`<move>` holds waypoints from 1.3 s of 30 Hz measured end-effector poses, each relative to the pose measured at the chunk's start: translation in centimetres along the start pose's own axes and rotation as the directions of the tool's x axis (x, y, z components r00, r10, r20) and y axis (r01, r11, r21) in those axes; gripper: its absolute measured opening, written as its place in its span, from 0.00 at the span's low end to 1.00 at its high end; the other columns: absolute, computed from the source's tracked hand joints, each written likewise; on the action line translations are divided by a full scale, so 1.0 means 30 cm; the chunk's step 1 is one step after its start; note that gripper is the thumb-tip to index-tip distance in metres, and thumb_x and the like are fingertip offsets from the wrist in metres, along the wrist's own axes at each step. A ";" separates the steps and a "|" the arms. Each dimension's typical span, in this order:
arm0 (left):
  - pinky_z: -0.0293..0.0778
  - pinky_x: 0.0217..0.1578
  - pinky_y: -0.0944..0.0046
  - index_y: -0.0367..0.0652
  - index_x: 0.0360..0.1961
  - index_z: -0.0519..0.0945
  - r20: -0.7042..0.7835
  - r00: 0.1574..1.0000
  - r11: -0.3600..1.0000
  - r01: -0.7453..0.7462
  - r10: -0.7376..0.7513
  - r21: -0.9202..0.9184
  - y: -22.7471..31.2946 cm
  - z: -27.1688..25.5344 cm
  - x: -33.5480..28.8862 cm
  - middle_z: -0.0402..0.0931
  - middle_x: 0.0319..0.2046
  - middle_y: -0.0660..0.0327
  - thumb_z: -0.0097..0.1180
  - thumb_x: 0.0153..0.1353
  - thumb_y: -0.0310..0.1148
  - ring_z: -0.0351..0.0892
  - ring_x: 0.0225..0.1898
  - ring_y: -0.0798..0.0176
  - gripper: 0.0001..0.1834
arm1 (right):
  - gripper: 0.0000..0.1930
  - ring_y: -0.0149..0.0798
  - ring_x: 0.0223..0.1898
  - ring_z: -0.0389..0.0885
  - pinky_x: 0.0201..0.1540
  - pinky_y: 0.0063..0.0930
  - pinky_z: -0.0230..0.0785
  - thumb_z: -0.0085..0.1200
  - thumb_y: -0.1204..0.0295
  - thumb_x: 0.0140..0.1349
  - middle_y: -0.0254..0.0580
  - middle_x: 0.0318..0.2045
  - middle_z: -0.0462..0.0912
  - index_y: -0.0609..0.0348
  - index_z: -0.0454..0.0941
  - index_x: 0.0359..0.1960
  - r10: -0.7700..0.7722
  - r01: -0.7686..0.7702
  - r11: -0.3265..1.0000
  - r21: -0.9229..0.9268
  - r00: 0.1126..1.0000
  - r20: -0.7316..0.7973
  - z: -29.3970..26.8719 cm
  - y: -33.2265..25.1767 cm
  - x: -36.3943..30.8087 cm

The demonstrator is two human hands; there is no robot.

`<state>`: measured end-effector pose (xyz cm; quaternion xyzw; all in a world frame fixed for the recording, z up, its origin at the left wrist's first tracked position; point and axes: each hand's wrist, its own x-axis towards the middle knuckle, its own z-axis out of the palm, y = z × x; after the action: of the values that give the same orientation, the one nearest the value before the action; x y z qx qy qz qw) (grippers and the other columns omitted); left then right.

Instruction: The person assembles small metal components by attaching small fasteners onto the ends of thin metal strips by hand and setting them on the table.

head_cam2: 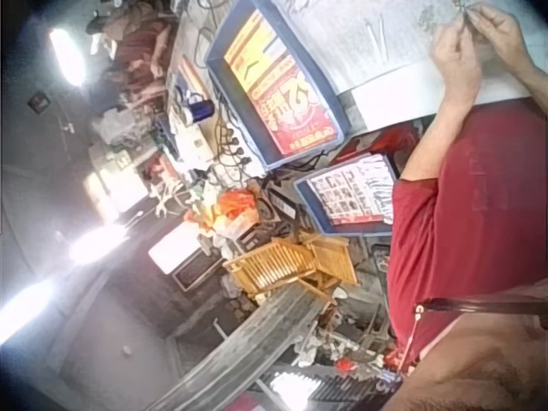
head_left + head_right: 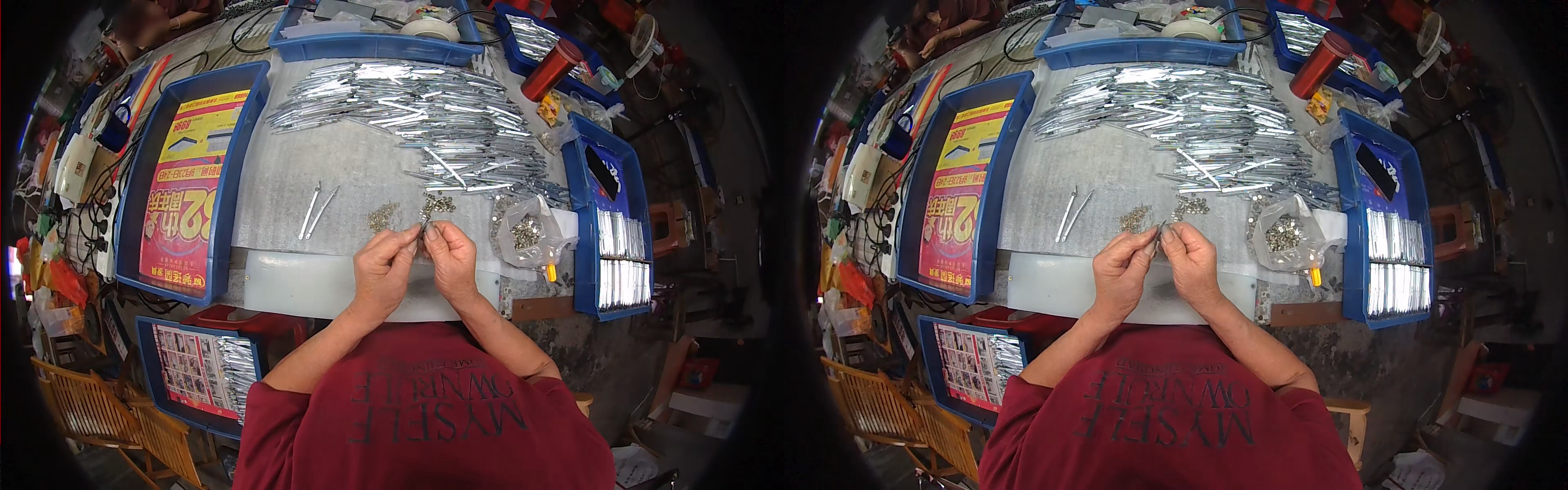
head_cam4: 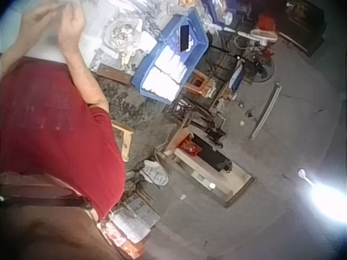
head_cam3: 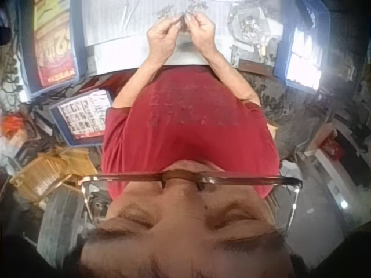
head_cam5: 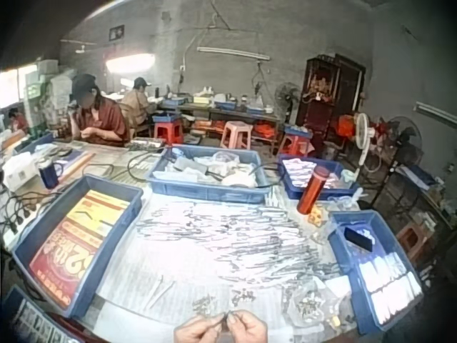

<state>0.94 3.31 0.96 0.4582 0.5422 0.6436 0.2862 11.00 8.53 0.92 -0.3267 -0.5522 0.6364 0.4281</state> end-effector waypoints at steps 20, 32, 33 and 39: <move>0.59 0.20 0.79 0.34 0.38 0.75 0.005 0.999 0.996 0.036 -0.036 -0.084 0.001 0.007 -0.009 0.67 0.23 0.66 0.49 0.52 0.18 0.63 0.22 0.78 0.10 | 0.12 0.23 0.22 0.62 0.24 0.17 0.58 0.44 0.68 0.59 0.30 0.17 0.68 0.63 0.68 0.23 -0.156 0.147 0.947 -0.285 0.988 -0.011 -0.021 0.015 0.025; 0.59 0.20 0.80 0.35 0.39 0.75 0.059 0.995 0.986 0.090 -0.083 -0.140 -0.008 -0.003 -0.022 0.68 0.25 0.65 0.48 0.54 0.19 0.63 0.22 0.78 0.11 | 0.07 0.23 0.24 0.65 0.27 0.18 0.61 0.50 0.72 0.53 0.32 0.22 0.70 0.64 0.70 0.26 -0.125 0.104 0.975 -0.195 0.987 -0.100 -0.052 0.012 0.052; 0.59 0.20 0.80 0.35 0.39 0.75 0.048 0.995 0.983 0.098 -0.092 -0.157 -0.011 -0.003 -0.022 0.68 0.25 0.65 0.48 0.54 0.19 0.63 0.22 0.78 0.11 | 0.07 0.23 0.24 0.65 0.27 0.18 0.61 0.50 0.72 0.53 0.32 0.22 0.70 0.64 0.70 0.26 -0.124 0.102 0.976 -0.194 0.987 -0.101 -0.054 0.016 0.048; 0.59 0.20 0.80 0.35 0.39 0.75 0.057 0.996 0.989 0.078 -0.071 -0.124 -0.004 -0.006 -0.026 0.68 0.25 0.66 0.48 0.54 0.19 0.63 0.22 0.79 0.11 | 0.07 0.22 0.23 0.64 0.26 0.17 0.60 0.49 0.72 0.54 0.32 0.21 0.71 0.64 0.70 0.26 -0.059 0.042 0.992 -0.115 0.987 -0.150 -0.058 0.020 0.051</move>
<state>1.09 2.58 0.64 0.4354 0.5095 0.6532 0.3524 11.80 10.63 0.10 -0.3839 -0.5606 0.5665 0.4662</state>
